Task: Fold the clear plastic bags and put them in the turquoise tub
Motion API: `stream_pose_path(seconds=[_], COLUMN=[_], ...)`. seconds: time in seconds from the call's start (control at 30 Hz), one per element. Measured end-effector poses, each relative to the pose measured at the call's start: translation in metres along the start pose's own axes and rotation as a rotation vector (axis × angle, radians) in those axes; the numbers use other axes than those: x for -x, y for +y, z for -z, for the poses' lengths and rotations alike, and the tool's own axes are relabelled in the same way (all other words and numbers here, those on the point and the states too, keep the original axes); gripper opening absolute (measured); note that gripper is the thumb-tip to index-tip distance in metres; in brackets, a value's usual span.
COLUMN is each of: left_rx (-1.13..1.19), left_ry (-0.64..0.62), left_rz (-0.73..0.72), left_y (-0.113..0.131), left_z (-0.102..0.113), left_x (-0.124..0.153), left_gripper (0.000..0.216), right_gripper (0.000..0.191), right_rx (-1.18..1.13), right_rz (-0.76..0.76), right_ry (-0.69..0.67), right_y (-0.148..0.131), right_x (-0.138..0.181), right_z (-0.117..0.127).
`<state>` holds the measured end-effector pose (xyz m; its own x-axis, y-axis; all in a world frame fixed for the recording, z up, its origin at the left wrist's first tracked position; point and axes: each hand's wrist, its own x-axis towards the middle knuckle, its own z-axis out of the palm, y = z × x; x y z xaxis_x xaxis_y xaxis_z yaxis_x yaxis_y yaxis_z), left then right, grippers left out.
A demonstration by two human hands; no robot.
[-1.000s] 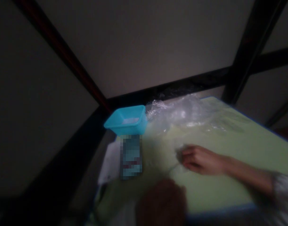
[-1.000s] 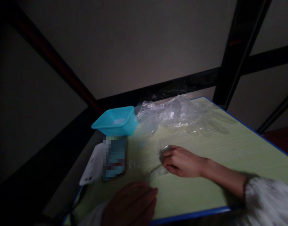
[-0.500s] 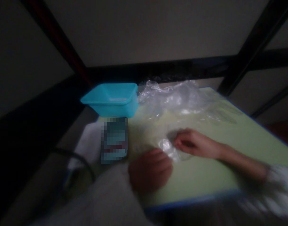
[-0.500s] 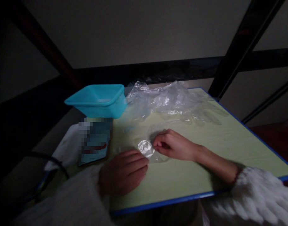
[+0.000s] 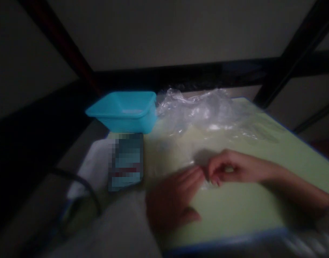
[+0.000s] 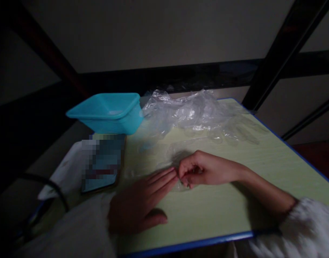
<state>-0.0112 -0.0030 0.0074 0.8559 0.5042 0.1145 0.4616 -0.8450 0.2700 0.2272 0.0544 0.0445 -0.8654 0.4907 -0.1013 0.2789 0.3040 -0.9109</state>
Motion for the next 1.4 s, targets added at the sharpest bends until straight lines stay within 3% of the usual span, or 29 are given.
stream_pose_path(seconds=[0.2,0.37,0.5,0.63,0.73,0.87,1.0,1.23,1.4], left_rx=[-0.024,-0.07,-0.163,-0.237,-0.272,-0.279,-0.271,-0.299,-0.271], left_ry=[0.004,0.03,0.228,0.497,0.474,0.424,0.389,0.373,0.394], left_rz=[0.163,0.14,0.139,0.389,0.455,0.472,0.483,0.532,0.548], left_y=[-0.001,-0.002,0.0,0.001,0.001,0.0,-0.002,-0.007,-0.006], left_z=[-0.001,-0.003,-0.01,-0.011,-0.006,-0.002,-0.004,-0.014,-0.015], left_x=[0.002,0.005,0.007,0.009,0.009,0.008,0.008,0.007,0.003], left_gripper=[0.096,0.096,0.082,0.055,0.046,0.044,0.045,0.052,0.052], right_gripper=[0.021,0.026,0.029,0.036,0.043,0.048,0.051,0.058,0.062], right_rx=[0.03,0.018,-0.015,0.046,0.07,-0.015,-0.128,-0.278,-0.274], right_rz=[-0.046,-0.101,-0.147,-0.131,-0.145,-0.254,-0.26,-0.134,0.065], right_ry=[-0.08,-0.117,-0.159,-0.039,-0.004,-0.109,-0.243,-0.536,-0.638], right_y=[0.002,0.003,0.001,0.001,0.008,0.016,0.015,0.013,0.01], right_x=[0.003,0.006,0.009,0.016,0.02,0.022,0.021,0.012,0.004], right_z=[0.006,0.011,0.017,0.029,0.037,0.039,0.031,0.001,-0.016])
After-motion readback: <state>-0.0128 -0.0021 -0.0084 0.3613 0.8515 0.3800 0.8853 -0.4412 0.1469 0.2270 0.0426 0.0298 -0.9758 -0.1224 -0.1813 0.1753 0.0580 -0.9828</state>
